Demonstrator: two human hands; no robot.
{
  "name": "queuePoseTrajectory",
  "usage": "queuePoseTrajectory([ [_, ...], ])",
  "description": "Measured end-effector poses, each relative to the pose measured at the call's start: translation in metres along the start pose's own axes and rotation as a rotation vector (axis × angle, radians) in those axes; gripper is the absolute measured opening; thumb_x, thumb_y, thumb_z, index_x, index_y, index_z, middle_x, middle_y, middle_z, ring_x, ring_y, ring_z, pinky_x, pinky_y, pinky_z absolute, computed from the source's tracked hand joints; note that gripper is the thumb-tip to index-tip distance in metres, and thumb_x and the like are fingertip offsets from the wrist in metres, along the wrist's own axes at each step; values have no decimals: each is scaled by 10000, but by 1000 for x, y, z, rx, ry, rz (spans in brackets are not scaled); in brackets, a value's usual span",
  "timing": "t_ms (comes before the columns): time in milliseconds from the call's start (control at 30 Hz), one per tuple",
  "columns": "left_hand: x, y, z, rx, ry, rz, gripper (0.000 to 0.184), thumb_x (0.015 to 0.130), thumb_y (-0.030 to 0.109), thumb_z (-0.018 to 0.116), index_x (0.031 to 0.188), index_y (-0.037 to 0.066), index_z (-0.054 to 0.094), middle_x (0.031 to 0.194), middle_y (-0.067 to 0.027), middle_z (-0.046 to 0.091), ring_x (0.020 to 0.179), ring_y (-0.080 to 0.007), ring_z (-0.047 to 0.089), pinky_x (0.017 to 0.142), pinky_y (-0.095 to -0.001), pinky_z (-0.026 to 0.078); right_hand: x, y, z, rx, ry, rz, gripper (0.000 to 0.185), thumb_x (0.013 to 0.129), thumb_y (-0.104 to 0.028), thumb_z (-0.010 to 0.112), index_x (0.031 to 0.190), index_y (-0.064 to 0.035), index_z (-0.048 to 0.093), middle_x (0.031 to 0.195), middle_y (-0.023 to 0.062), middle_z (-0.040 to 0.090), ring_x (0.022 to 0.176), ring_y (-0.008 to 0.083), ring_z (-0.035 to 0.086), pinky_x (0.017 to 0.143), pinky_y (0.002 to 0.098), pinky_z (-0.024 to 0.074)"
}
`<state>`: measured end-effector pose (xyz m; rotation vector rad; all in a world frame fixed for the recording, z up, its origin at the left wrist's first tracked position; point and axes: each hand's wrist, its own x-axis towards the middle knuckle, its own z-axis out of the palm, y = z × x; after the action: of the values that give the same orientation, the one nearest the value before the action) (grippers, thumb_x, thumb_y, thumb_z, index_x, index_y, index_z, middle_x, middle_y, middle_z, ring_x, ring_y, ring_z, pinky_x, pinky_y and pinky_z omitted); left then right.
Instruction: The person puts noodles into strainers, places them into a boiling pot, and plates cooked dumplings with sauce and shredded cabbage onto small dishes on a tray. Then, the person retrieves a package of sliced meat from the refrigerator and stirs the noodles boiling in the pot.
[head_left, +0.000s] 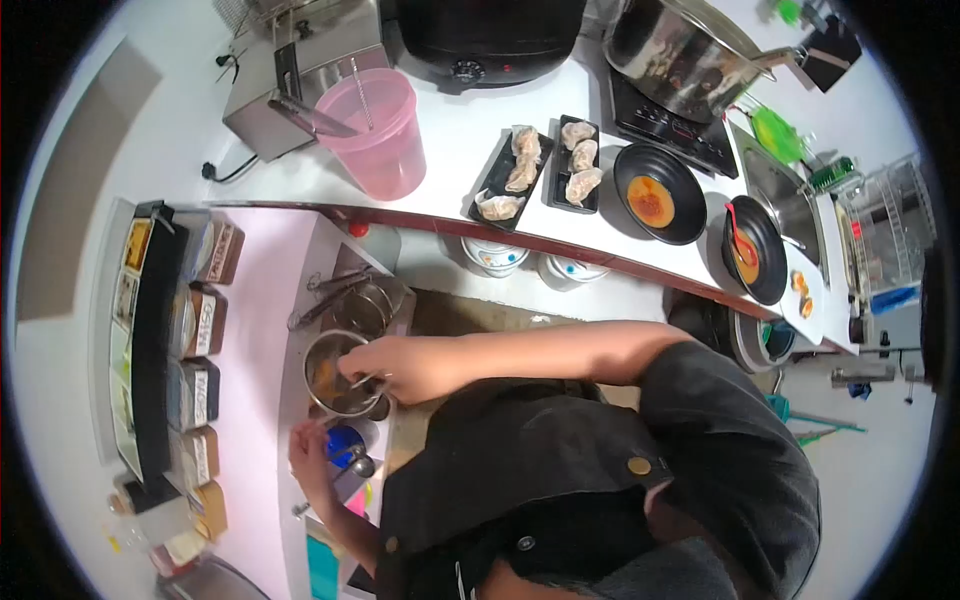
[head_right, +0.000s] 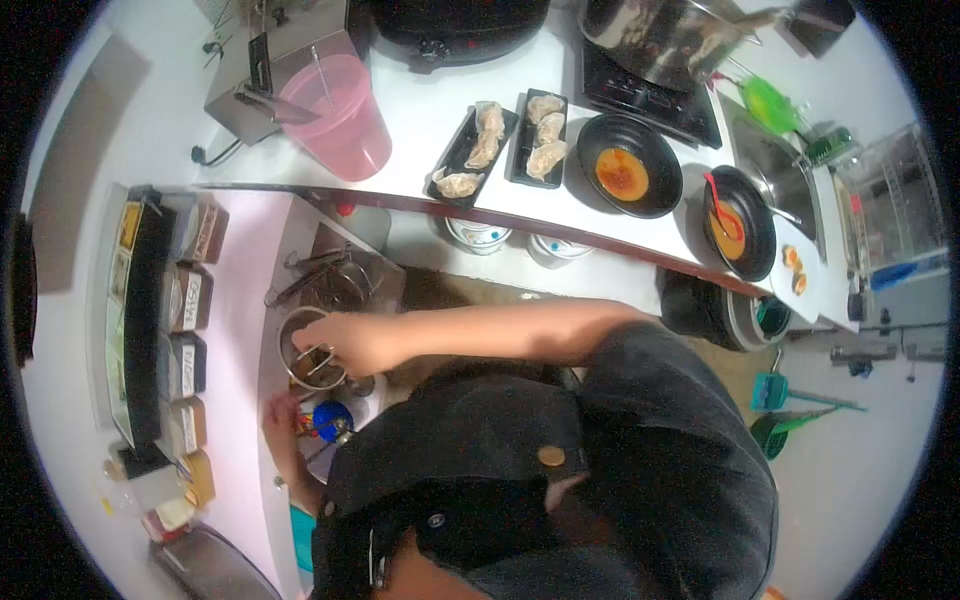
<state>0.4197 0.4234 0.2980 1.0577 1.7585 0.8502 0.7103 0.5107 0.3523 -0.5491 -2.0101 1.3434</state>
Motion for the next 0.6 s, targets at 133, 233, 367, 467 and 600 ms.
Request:
queuePoseTrajectory([
  [133, 1, -22, 8, -26, -35, 8, 183, 883, 91, 555, 1055, 30, 576, 897, -38, 609, 812, -110, 555, 738, -227, 441, 57, 85, 41, -297, -185, 83, 485, 668, 89, 591, 1129, -29, 499, 1042, 201, 573, 1056, 390, 536, 890, 435, 438],
  [233, -2, -13, 25, 28, -102, 53, 179, 884, 75, 557, 1051, 16, 577, 890, -37, 611, 811, -105, 556, 746, -234, 443, 71, 150, 56, -327, -282, 167, 584, 644, 46, 664, 1192, -55, 489, 1199, 174, 521, 1128, 381, 503, 923, 432, 443],
  [367, -4, 2, 42, 37, -191, 52, 161, 883, 53, 562, 1038, 14, 583, 871, -35, 613, 816, -93, 560, 759, -232, 441, 74, 179, 62, -485, -162, 157, 562, 637, 7, 702, 1149, -124, 511, 1134, 123, 521, 1104, 358, 508, 912, 431, 450],
  [467, 2, -10, 48, 37, -184, 42, 139, 884, 42, 567, 1019, 14, 582, 850, -35, 614, 814, -93, 562, 742, -235, 444, 72, 219, 82, -536, -118, 194, 516, 669, 10, 665, 1140, -128, 508, 1087, 113, 524, 1081, 327, 500, 905, 413, 449],
  [600, 7, -34, 47, 41, -146, 70, 248, 860, 48, 606, 1097, 18, 539, 973, -59, 598, 865, -127, 565, 755, -261, 466, 74, 167, 94, -580, -61, 170, 474, 697, -2, 629, 1141, -96, 493, 1075, 124, 523, 1001, 344, 507, 873, 424, 445],
])
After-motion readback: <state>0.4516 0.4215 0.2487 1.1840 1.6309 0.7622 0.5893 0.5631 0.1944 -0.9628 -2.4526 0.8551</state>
